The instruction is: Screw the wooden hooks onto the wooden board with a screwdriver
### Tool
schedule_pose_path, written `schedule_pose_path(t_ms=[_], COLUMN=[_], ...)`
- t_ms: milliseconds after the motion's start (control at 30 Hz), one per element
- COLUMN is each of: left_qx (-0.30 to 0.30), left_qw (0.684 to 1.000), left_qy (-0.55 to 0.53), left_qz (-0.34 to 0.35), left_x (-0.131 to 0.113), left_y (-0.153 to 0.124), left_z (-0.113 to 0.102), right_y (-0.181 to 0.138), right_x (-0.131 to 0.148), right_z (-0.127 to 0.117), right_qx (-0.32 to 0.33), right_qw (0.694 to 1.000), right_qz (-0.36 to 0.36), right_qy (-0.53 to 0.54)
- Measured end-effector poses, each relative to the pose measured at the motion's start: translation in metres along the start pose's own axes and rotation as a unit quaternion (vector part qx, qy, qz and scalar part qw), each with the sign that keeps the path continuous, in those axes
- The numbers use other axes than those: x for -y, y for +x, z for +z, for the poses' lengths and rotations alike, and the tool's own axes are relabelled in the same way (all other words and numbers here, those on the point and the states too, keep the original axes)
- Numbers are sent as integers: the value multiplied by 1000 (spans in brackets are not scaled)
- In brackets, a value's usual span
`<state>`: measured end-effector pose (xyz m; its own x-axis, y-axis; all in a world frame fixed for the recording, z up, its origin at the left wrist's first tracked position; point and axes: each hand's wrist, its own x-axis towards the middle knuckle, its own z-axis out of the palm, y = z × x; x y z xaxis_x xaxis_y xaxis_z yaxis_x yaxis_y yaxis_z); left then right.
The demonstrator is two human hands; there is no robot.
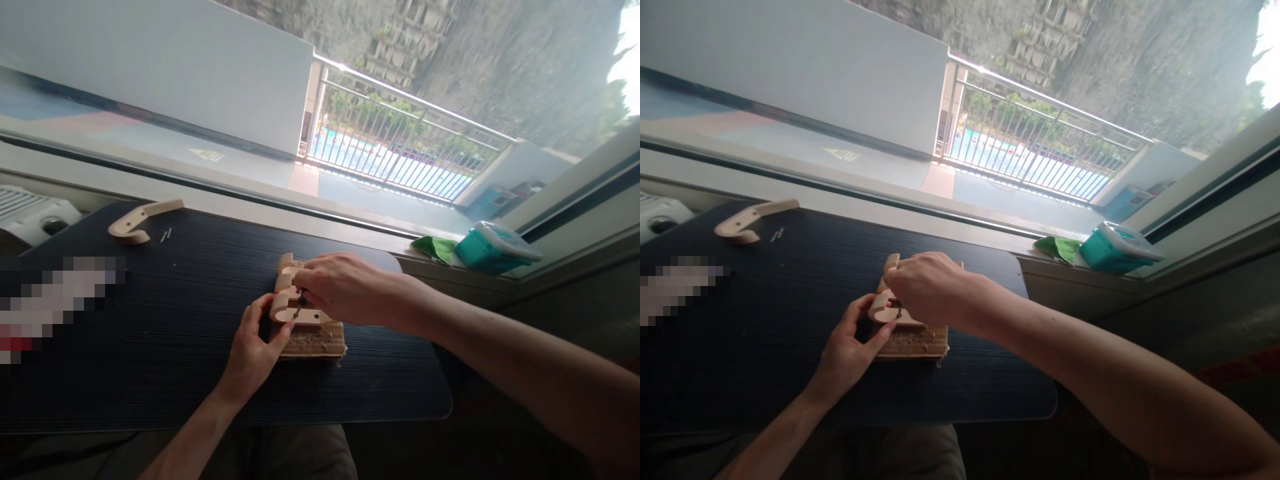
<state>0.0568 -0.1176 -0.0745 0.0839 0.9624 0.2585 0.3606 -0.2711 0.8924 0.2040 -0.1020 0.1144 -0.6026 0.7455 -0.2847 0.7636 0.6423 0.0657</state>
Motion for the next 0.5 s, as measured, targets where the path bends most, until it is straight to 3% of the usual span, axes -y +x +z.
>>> schedule_pose_path(t_ms=[233, 500], left_qx=[2, 0], left_qw=[1000, 1000], left_qy=[-1, -22], left_qz=[-4, 2], left_x=[-1, -4], left_y=[0, 0], left_z=[-1, -2], right_y=[5, 1], right_x=[6, 11], right_z=[2, -10], right_qx=[4, 43], right_qw=[996, 994], right_qz=[83, 80], right_qy=[-28, -54])
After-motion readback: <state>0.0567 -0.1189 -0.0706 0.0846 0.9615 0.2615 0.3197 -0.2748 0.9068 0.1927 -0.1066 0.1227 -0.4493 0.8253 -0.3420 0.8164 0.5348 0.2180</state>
